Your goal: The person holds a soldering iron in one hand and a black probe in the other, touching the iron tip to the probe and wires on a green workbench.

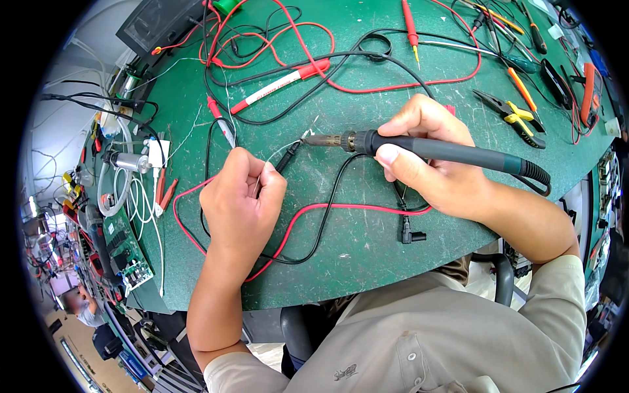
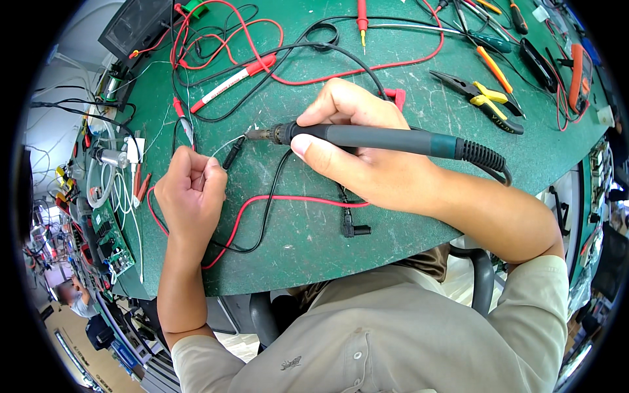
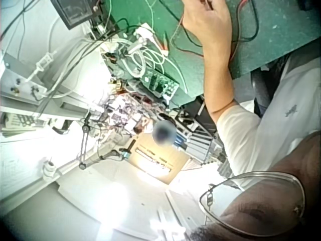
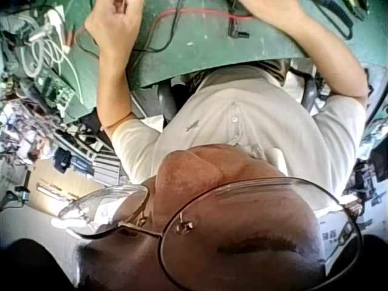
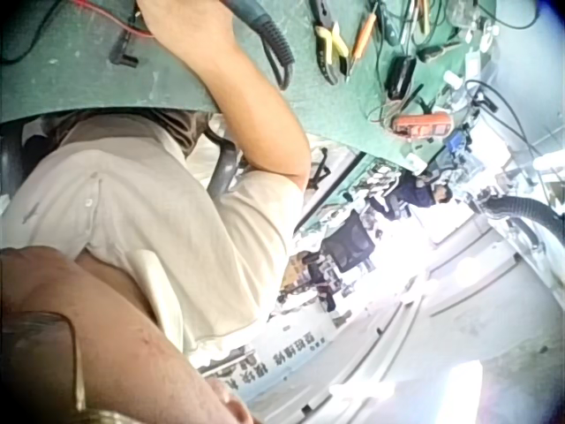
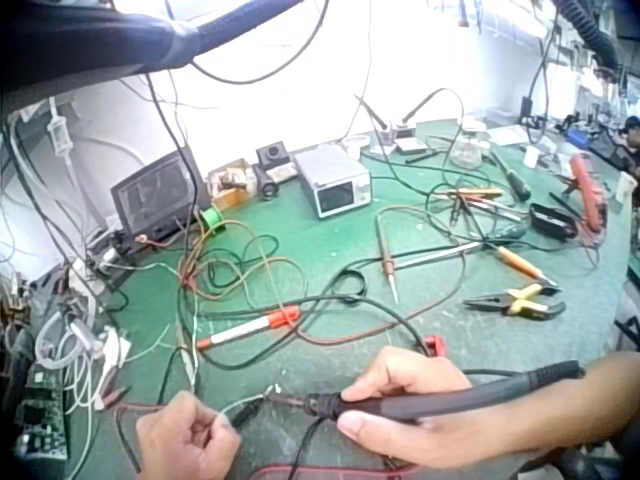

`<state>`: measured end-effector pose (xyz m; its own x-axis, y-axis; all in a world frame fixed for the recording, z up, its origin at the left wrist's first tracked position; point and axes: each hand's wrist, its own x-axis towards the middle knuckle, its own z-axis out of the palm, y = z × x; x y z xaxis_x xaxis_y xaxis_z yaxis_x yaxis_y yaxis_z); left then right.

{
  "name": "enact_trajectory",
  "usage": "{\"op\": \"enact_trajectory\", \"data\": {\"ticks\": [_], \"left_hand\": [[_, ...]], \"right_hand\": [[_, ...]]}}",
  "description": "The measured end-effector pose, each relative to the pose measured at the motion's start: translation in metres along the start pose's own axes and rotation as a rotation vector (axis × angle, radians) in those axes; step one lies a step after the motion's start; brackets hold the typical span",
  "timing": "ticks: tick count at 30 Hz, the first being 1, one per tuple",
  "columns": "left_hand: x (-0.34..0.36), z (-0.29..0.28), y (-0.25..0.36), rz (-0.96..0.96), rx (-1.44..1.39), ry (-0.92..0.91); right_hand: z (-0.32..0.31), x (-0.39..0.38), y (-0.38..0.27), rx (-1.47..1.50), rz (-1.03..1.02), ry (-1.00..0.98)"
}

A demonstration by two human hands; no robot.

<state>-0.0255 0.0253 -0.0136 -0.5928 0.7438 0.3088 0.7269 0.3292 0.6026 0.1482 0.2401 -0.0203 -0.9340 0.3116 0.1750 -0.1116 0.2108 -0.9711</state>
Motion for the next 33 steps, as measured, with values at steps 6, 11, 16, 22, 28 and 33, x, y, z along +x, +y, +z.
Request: {"op": "enact_trajectory", "data": {"ticks": [6, 11, 16, 22, 28, 33], "left_hand": [[-0.0005, 0.0028, 0.0017, -0.036, -0.026, 0.029], [0.0008, 0.0020, 0.0053, -0.007, -0.003, 0.031], [0.0020, 0.0026, 0.0048, 0.039, 0.003, 0.044], [0.0015, 0.0033, 0.0060, 0.047, 0.015, 0.043], [0.0018, 0.0057, 0.0054, 0.070, 0.014, 0.052], [0.0021, 0.0056, 0.0059, 0.090, 0.033, 0.042]], "right_hand": [[0.0049, -0.0014, -0.0022, 0.088, 0.074, 0.068], [0.0051, -0.0013, -0.0037, 0.077, 0.077, 0.065], [0.0053, -0.0013, -0.0046, 0.067, 0.079, 0.067], [0.0054, -0.0011, -0.0041, 0.055, 0.064, 0.071], [0.0049, -0.0016, -0.0052, 0.050, 0.070, 0.063], [0.0047, -0.0024, -0.0043, 0.049, 0.073, 0.060]]}}
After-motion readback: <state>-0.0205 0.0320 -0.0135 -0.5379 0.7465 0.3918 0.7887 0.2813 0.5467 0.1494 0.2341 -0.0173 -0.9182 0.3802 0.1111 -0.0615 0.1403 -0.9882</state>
